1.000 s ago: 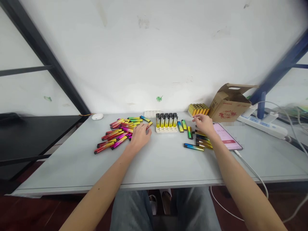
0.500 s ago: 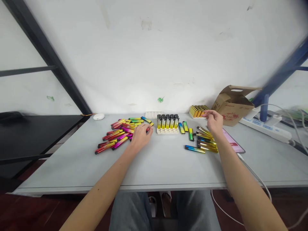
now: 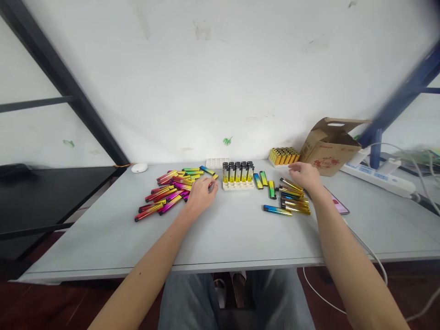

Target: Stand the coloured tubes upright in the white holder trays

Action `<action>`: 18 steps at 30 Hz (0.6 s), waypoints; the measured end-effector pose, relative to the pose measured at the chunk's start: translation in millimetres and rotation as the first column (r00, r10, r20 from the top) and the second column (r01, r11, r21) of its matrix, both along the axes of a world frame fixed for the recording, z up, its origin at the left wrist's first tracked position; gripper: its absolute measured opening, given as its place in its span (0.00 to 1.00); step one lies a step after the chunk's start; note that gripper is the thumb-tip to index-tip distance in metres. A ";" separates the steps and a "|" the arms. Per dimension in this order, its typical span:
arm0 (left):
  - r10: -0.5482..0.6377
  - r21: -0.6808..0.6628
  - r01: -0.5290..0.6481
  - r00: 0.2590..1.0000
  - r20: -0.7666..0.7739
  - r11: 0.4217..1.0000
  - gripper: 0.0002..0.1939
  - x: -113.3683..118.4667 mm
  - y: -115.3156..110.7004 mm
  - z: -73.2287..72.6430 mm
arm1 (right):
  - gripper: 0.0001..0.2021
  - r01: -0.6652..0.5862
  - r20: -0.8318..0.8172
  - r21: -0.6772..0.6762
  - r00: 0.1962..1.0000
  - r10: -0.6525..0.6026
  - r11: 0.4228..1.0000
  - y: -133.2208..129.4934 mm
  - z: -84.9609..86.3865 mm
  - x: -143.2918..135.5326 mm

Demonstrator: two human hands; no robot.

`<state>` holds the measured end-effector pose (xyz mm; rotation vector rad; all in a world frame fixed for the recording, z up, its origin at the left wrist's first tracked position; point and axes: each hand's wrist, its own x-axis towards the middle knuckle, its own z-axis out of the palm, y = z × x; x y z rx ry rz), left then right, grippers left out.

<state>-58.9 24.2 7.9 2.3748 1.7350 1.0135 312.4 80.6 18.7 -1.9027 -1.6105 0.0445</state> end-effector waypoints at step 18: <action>-0.126 0.064 0.117 0.978 0.165 0.991 0.09 1.1 -4.8 4.0 | 0.21 -0.162 -0.480 0.241 0.837 0.263 0.957 -6.8 11.2 -37.0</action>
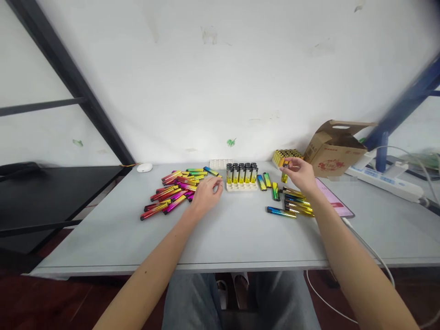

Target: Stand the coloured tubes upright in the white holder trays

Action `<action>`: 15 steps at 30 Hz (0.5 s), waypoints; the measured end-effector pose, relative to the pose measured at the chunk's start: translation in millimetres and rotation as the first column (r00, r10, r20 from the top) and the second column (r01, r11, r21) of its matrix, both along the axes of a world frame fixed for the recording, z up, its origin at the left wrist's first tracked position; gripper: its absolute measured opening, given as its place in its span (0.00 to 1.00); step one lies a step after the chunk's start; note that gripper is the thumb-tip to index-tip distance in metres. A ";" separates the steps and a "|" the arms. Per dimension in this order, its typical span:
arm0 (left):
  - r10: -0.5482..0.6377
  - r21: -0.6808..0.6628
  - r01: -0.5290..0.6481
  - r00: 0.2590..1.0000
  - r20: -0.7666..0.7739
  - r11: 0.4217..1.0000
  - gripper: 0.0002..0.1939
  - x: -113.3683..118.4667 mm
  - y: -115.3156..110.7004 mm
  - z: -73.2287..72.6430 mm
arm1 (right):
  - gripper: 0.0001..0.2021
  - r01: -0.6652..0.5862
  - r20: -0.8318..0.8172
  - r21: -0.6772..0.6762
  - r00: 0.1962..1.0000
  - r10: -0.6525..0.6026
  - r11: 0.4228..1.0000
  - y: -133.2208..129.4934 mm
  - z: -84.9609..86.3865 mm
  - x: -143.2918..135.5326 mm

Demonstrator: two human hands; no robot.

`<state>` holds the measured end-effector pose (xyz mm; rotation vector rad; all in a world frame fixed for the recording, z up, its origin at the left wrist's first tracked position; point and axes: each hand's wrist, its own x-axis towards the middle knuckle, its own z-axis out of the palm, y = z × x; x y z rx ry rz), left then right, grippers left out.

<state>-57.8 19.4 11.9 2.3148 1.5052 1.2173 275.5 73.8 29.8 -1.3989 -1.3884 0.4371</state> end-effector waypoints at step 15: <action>-0.322 -0.457 0.701 0.680 0.658 0.547 0.18 41.8 -33.0 9.1 | 0.16 -0.683 -0.242 0.041 0.701 0.671 0.729 -54.7 -3.9 -111.4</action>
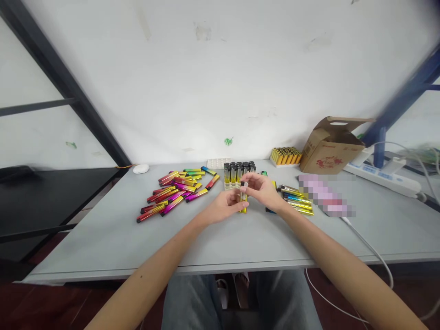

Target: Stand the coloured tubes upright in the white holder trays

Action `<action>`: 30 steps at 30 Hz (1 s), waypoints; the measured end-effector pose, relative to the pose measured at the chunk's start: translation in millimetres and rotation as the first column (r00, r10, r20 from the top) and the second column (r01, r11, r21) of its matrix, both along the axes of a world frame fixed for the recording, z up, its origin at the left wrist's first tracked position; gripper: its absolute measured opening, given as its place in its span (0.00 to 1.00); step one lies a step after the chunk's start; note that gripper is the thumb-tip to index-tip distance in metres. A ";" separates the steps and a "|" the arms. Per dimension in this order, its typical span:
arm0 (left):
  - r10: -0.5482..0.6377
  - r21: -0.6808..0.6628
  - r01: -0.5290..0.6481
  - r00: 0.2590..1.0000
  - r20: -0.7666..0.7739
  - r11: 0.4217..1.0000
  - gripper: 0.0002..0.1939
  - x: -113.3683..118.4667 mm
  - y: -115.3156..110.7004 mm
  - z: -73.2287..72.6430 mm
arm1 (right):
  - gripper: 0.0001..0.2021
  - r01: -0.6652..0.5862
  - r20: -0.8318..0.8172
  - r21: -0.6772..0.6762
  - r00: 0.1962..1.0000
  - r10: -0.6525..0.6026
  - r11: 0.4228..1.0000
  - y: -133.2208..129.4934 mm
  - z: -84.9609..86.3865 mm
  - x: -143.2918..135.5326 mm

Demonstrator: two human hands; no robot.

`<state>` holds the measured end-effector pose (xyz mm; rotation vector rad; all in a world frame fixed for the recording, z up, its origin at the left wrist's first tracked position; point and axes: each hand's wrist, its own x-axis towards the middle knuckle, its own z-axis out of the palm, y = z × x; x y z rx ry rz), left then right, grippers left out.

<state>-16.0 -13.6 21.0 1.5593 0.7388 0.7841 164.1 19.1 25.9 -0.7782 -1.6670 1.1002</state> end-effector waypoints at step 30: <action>0.317 -0.549 -0.017 0.831 0.457 0.836 0.26 -29.6 21.8 21.2 | 0.28 0.523 0.887 0.271 0.191 -0.421 0.808 52.8 -26.4 85.0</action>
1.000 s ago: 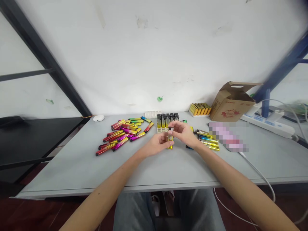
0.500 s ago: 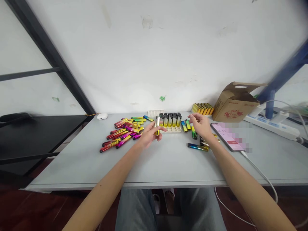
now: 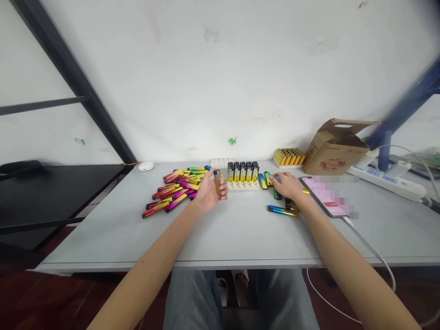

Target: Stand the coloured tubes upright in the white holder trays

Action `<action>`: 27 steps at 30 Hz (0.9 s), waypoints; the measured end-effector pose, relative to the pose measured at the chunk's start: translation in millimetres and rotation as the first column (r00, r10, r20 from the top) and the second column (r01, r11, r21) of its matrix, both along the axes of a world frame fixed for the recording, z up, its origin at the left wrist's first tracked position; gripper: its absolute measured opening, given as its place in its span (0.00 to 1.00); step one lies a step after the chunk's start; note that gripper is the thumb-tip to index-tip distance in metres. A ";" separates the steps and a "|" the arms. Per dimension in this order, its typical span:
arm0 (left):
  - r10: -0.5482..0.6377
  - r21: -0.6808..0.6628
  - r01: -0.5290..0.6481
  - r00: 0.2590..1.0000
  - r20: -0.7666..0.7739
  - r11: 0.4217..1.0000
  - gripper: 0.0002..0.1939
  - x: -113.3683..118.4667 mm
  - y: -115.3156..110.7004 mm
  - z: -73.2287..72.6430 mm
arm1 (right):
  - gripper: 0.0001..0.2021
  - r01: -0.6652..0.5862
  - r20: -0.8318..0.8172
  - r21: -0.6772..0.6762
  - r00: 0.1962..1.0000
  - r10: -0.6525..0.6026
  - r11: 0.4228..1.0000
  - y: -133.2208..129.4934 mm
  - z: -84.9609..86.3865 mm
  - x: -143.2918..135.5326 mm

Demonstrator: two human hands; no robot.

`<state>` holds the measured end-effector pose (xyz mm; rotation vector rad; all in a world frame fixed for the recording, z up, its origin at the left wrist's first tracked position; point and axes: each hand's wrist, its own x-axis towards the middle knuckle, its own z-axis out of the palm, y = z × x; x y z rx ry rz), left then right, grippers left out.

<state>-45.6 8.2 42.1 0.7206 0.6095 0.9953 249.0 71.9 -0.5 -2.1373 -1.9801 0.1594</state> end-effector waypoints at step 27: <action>0.053 0.100 -0.030 0.969 -0.240 0.995 0.23 3.4 1.1 -5.7 | 0.27 -0.010 0.018 0.030 1.000 0.009 0.999 -3.6 -0.6 -5.1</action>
